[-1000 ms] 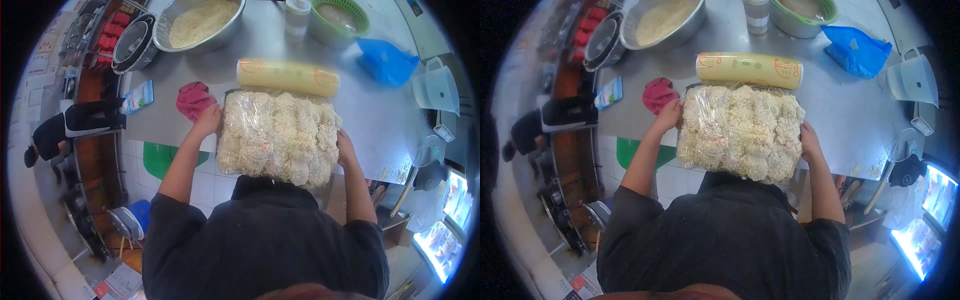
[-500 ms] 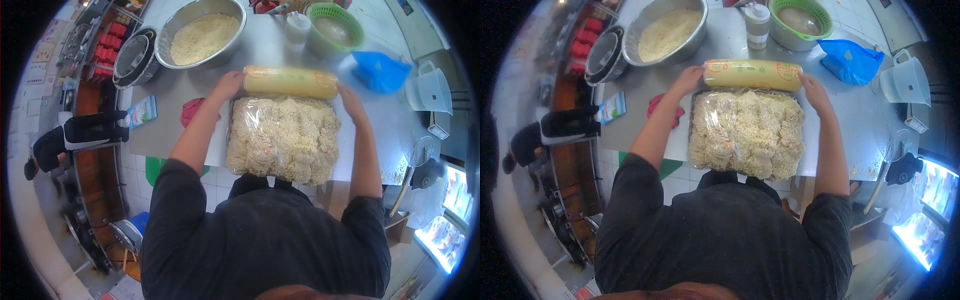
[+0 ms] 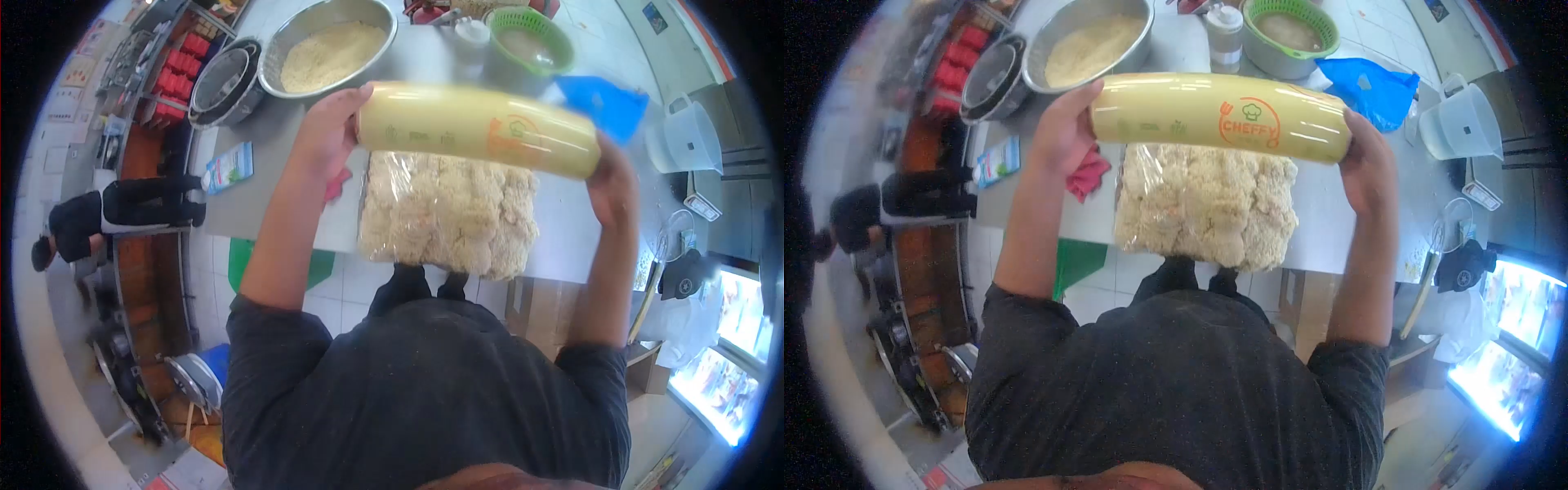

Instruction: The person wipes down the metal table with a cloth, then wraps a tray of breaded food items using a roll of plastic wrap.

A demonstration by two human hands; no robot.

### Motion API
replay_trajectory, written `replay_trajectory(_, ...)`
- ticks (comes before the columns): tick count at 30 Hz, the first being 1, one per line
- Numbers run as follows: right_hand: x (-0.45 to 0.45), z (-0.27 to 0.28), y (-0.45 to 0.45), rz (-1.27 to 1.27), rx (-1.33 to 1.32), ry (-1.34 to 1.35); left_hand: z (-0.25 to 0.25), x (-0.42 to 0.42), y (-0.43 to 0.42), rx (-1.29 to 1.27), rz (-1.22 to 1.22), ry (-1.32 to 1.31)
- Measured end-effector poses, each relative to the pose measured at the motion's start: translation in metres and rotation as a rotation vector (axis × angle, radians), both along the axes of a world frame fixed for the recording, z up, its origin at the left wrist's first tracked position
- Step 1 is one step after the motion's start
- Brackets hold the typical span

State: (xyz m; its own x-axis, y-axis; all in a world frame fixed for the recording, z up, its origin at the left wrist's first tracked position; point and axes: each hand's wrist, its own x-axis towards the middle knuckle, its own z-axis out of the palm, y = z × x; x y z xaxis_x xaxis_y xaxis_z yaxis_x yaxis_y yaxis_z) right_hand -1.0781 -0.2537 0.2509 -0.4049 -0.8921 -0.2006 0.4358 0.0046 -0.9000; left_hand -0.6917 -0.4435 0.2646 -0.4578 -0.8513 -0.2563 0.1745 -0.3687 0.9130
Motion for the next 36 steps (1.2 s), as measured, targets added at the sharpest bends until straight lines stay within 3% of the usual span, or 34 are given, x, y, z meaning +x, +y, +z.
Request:
replay_trajectory(4,0.028,0.013,0.108,0.205,0.061,0.071,0.012,0.049,0.117,0.097,-0.021,-0.086)
replay_trajectory(7,0.058,-0.011,0.186,0.221,0.293,0.212,-0.019,0.076,0.197,0.155,-0.033,-0.239)
replay_trajectory(10,0.098,-0.047,0.228,0.217,0.332,0.178,-0.061,0.077,0.246,0.23,-0.078,-0.293)
replay_trajectory(12,0.122,-0.078,0.238,0.155,0.244,0.383,-0.108,0.079,0.264,0.167,-0.045,-0.337)
replay_trajectory(15,0.129,-0.094,0.232,0.063,0.223,0.536,-0.144,0.08,0.256,0.028,-0.032,-0.371)
replay_trajectory(19,0.118,-0.095,0.202,0.032,0.284,0.782,-0.14,0.066,0.22,-0.055,-0.096,-0.289)
replay_trajectory(21,0.11,-0.119,0.19,0.001,0.135,0.721,-0.153,0.063,0.211,-0.1,-0.127,-0.221)
replay_trajectory(23,0.121,-0.116,0.187,-0.072,0.139,0.669,-0.17,0.061,0.206,-0.275,0.058,-0.279)
replay_trajectory(26,0.139,-0.098,0.188,-0.215,0.11,0.617,-0.113,0.076,0.221,-0.161,0.081,-0.233)
replay_trajectory(29,0.159,-0.101,0.215,-0.329,0.196,0.498,-0.111,0.108,0.229,-0.134,0.007,-0.2)
replay_trajectory(33,0.192,-0.12,0.245,-0.248,0.199,0.444,-0.163,0.126,0.234,-0.024,-0.08,-0.339)
replay_trajectory(36,0.186,-0.177,0.243,-0.191,0.108,0.493,-0.202,0.118,0.225,-0.126,-0.07,-0.523)
